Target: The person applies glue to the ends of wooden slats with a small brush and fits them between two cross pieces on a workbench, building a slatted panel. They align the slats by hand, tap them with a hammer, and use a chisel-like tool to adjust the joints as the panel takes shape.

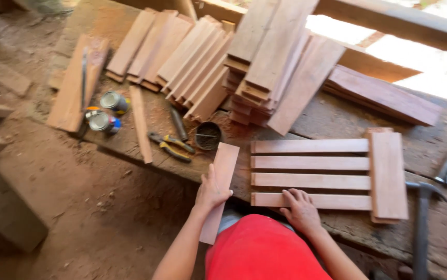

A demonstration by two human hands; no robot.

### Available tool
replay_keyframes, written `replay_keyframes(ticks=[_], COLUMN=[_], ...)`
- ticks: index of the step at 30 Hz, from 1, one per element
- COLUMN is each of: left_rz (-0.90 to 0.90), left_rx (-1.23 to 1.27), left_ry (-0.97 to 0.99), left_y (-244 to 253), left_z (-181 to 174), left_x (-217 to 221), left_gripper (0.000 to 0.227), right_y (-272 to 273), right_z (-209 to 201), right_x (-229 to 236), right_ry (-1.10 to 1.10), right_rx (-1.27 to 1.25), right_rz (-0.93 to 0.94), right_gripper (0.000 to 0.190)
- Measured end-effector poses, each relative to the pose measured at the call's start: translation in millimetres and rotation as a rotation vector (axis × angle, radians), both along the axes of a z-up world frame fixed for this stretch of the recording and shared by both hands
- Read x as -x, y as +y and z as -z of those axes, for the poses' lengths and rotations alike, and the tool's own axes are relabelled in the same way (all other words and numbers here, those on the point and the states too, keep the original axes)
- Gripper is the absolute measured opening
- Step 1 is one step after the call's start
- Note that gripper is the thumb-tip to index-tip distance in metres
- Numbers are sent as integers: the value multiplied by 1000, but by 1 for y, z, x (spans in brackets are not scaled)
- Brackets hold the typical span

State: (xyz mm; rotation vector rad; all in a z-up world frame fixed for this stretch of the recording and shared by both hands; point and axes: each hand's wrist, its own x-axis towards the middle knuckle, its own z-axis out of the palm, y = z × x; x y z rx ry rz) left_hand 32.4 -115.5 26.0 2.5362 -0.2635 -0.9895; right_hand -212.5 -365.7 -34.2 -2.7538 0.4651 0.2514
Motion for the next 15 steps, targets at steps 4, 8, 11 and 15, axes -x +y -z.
replay_keyframes(ticks=[4,8,11,15], left_rz=[83,84,68,-28], left_rx=[75,-53,-65,156], left_ry=[9,-224,-321,-452], left_y=[-34,-50,-62,-66], left_z=[9,48,67,64], left_x=[-3,8,13,15], left_gripper=[121,119,118,114], right_y=[-4,-1,-2,3], right_z=[17,12,11,16], right_x=[0,0,0,1], right_ry=[154,184,178,172], right_rx=[-25,-10,3,50], right_rz=[34,19,1,-5], right_gripper=[68,69,71,70])
